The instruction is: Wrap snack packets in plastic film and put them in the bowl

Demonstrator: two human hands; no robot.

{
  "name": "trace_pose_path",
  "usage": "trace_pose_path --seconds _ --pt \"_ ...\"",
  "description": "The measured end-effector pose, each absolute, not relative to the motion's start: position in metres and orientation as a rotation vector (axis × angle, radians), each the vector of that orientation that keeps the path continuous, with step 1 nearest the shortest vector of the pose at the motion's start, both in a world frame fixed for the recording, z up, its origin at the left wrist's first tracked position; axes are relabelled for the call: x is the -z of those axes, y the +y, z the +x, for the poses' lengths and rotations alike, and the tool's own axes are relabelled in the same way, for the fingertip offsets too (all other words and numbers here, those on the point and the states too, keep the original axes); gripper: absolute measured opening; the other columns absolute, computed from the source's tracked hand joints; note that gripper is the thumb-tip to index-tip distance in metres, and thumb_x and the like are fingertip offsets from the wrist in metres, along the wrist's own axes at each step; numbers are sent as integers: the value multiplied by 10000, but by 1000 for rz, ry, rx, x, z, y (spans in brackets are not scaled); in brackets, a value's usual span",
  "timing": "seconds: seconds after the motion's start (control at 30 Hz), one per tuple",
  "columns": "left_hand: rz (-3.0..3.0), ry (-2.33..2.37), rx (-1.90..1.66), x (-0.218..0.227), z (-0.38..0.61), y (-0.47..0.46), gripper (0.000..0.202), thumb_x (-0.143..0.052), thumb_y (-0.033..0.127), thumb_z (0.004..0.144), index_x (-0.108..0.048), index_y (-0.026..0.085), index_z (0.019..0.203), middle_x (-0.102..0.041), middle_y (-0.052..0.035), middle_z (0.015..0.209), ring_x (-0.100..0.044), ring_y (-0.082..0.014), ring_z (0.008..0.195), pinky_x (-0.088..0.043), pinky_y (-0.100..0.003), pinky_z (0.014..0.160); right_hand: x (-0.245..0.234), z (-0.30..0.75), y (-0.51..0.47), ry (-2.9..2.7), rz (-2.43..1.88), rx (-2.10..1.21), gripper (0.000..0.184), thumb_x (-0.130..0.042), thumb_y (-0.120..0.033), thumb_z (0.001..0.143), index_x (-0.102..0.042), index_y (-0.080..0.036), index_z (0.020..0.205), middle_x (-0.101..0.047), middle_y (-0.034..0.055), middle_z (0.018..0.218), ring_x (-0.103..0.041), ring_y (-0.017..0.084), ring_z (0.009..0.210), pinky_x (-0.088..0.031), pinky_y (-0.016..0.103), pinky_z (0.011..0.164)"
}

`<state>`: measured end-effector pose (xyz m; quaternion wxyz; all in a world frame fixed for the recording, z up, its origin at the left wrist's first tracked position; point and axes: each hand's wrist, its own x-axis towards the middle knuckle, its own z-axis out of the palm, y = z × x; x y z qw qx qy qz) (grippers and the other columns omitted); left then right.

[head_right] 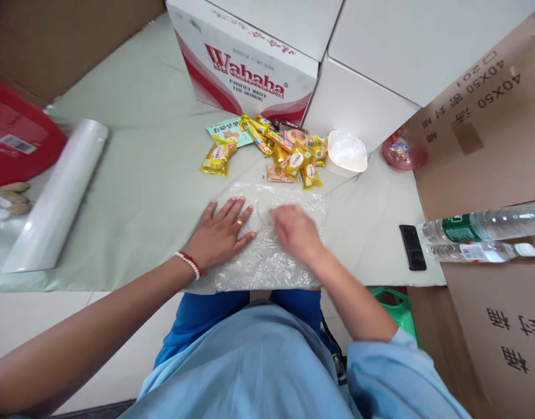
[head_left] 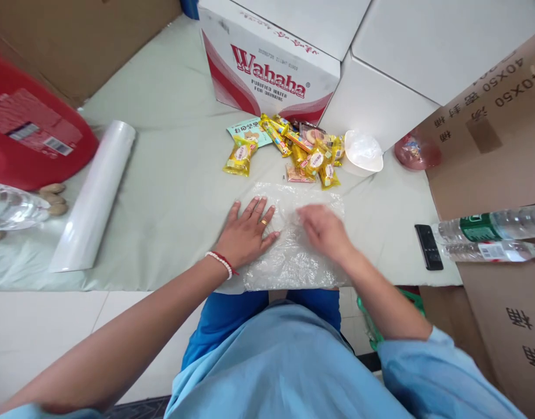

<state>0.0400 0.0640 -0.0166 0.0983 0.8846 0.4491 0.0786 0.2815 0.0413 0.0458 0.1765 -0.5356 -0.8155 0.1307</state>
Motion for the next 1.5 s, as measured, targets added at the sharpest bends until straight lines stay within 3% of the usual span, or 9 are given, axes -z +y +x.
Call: trace_pose_path --seconds 0.2,0.3,0.47,0.63,0.83,0.97,1.2,1.4,1.5 --pt "2636 1346 -186 14 40 63 727 -350 594 1066 -375 160 1648 -259 -185 1757 -225 -337 1644 -101 -655 1320 -66 330 196 -2648 -1601 5 488 -456 -252 1045 -613 -210 1505 -582 127 1554 -397 350 1505 -284 608 1254" --pt "2619 1361 -183 13 42 63 725 -365 599 1063 -380 170 1647 -262 -174 1758 -229 -334 1644 -98 -647 1324 -66 333 217 -2933 -1545 37 461 -499 -223 1016 -659 -224 1448 -606 113 1528 -360 347 1527 -178 612 1279" --pt "2594 1346 -213 14 41 63 724 -354 605 1068 -378 174 1649 -275 -158 1756 -231 -321 1643 -96 -642 1329 -66 358 192 -2764 -1776 215 487 -555 -237 973 -642 -165 1447 -624 183 1457 -427 384 1441 -289 595 1215" --pt "2585 1338 -237 15 39 63 711 -369 593 1068 -385 179 1646 -276 -166 1753 -242 -328 1639 -105 -655 1321 -57 362 172 -2703 -1827 83 427 -599 -258 945 -716 -193 1350 -634 174 1456 -368 440 1489 -197 724 1227" --pt "2600 1328 -266 15 39 63 695 -379 574 1068 -395 178 1638 -277 -176 1751 -245 -332 1638 -121 -666 1312 -32 301 180 -2699 -1726 -165 613 -604 -316 988 -528 -126 1566 -531 202 1580 -459 385 1419 -387 541 1187" --pt "2600 1341 -266 15 40 62 677 -385 574 1069 -407 200 1632 -290 -165 1749 -265 -322 1633 -119 -647 1318 -23 284 179 -2547 -1825 -100 482 -522 -359 1051 -622 -120 1457 -644 232 1407 -536 383 1298 -454 529 1086" --pt "2626 1328 -235 15 39 63 734 -376 621 1062 -393 167 1638 -269 -180 1753 -251 -334 1635 -115 -664 1314 -38 325 179 -1782 -1730 -738 388 -590 -472 985 -756 -147 1115 -770 88 966 -682 226 847 -542 360 805" --pt "2605 1303 -237 14 39 64 763 -412 650 1043 -381 183 1646 -266 -185 1754 -228 -341 1643 -97 -665 1315 -54 344 135 -1350 -1570 -1046 393 -739 -538 833 -757 -205 1041 -777 45 952 -697 201 793 -572 332 715" --pt "2599 1310 -224 15 40 64 766 -405 650 1047 -365 182 1652 -252 -178 1760 -209 -333 1649 -78 -661 1317 -57 334 99 -1434 -1592 -954 409 -684 -586 901 -749 -214 1060 -770 47 969 -697 217 828 -580 358 749"
